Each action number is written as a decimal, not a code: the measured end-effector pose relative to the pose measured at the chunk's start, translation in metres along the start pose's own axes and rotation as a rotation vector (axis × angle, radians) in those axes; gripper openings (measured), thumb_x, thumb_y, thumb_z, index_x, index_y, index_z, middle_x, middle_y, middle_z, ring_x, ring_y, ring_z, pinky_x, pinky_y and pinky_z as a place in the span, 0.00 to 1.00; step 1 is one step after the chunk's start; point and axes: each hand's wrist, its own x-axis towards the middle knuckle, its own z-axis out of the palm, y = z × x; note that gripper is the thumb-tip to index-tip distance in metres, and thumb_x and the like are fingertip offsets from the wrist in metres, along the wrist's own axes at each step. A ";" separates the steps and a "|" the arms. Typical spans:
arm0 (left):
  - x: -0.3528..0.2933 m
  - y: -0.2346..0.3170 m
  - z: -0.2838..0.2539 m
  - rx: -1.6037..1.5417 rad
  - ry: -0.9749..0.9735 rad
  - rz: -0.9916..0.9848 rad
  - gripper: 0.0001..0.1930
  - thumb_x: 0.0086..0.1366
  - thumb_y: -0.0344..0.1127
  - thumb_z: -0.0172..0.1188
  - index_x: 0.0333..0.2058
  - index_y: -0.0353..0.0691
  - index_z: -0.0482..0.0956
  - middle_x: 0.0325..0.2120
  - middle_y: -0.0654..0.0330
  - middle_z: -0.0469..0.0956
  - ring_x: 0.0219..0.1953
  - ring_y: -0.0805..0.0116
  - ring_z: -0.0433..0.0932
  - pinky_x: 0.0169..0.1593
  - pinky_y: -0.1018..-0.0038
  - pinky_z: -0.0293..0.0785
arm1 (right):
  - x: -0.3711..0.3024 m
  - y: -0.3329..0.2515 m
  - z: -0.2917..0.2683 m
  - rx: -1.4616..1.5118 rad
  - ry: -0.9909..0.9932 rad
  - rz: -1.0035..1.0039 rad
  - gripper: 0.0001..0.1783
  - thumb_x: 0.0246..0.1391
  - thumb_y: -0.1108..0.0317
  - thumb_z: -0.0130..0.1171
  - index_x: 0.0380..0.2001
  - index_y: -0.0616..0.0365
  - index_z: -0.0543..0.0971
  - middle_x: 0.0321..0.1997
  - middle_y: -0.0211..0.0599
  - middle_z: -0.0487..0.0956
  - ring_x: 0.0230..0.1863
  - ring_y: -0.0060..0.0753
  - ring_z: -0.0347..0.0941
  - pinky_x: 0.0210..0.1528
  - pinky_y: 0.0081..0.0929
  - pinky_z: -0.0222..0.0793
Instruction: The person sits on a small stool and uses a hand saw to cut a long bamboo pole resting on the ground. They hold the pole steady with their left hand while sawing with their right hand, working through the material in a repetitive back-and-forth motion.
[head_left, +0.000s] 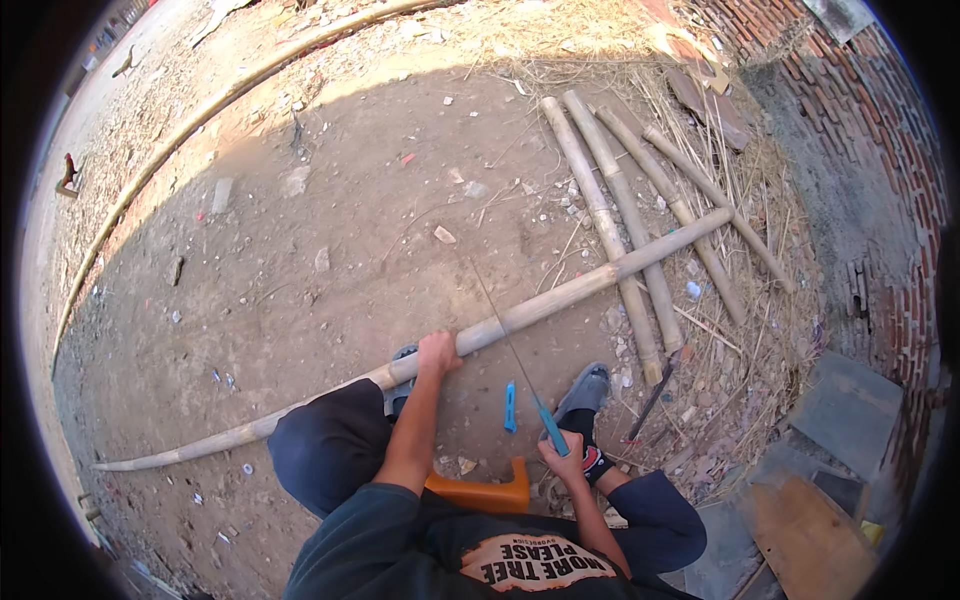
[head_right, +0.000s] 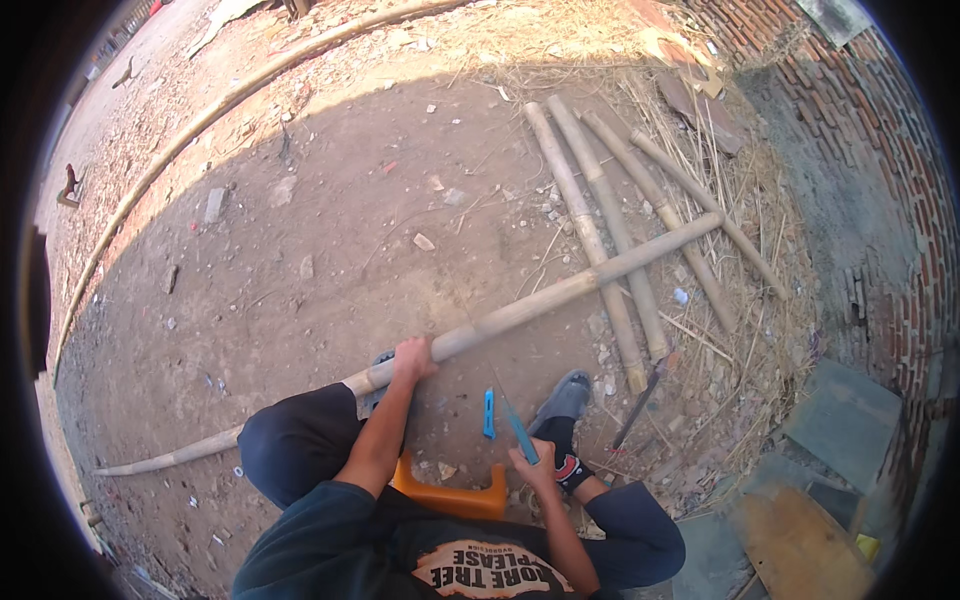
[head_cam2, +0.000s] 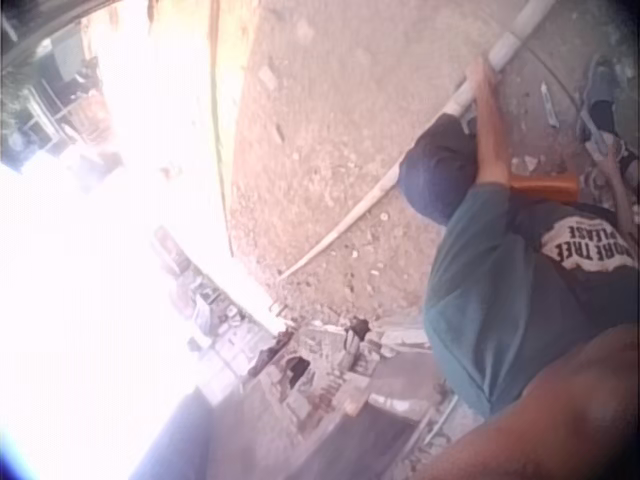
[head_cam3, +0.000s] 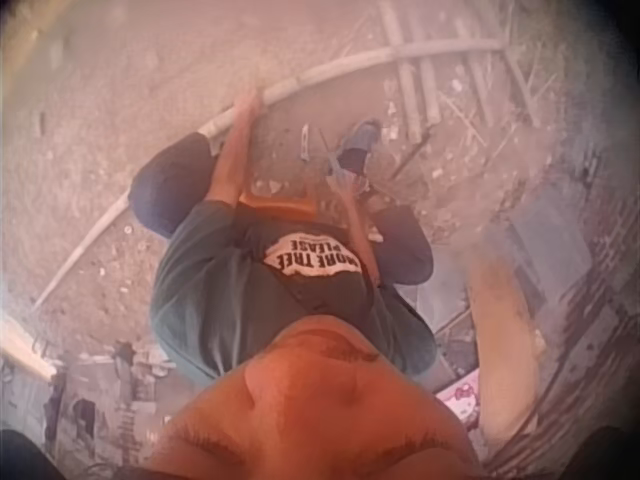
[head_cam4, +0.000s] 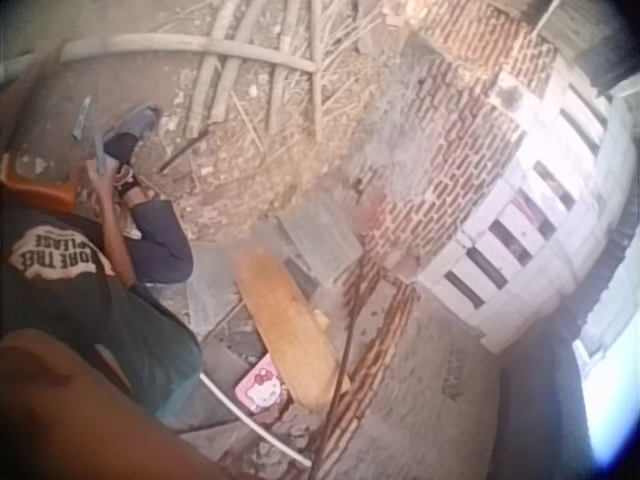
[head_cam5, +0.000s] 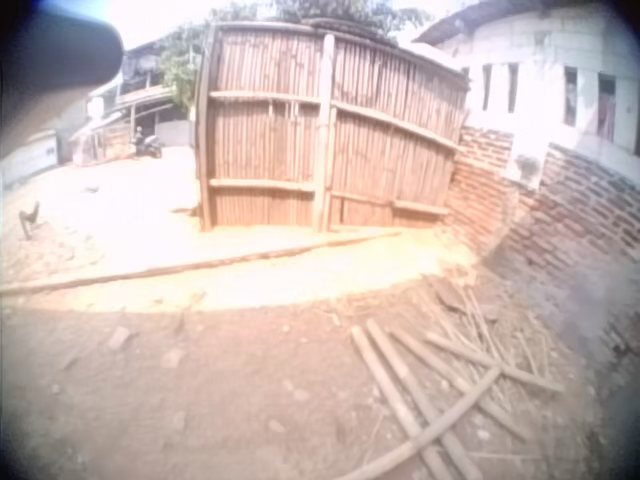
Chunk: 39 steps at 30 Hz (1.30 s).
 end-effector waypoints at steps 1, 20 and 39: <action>0.000 0.001 0.000 -0.013 0.004 0.003 0.25 0.48 0.41 0.72 0.48 0.46 0.81 0.40 0.50 0.85 0.46 0.50 0.85 0.49 0.57 0.82 | -0.022 0.012 -0.011 0.002 0.006 0.023 0.18 0.44 0.73 0.66 0.13 0.57 0.66 0.12 0.25 0.64 0.17 0.15 0.58 0.21 0.25 0.56; 0.000 0.011 0.002 -0.005 -0.008 -0.030 0.26 0.48 0.41 0.72 0.48 0.45 0.80 0.40 0.49 0.85 0.45 0.49 0.85 0.47 0.57 0.83 | -0.049 0.009 -0.017 -0.017 -0.001 0.064 0.18 0.44 0.71 0.66 0.12 0.57 0.66 0.12 0.26 0.64 0.16 0.17 0.60 0.21 0.27 0.57; 0.000 0.007 0.004 -0.012 0.011 -0.035 0.26 0.46 0.41 0.73 0.48 0.46 0.80 0.39 0.50 0.85 0.43 0.50 0.86 0.46 0.58 0.83 | -0.073 0.012 -0.034 -0.036 -0.030 0.115 0.18 0.43 0.70 0.66 0.12 0.58 0.65 0.12 0.26 0.66 0.17 0.16 0.62 0.21 0.26 0.58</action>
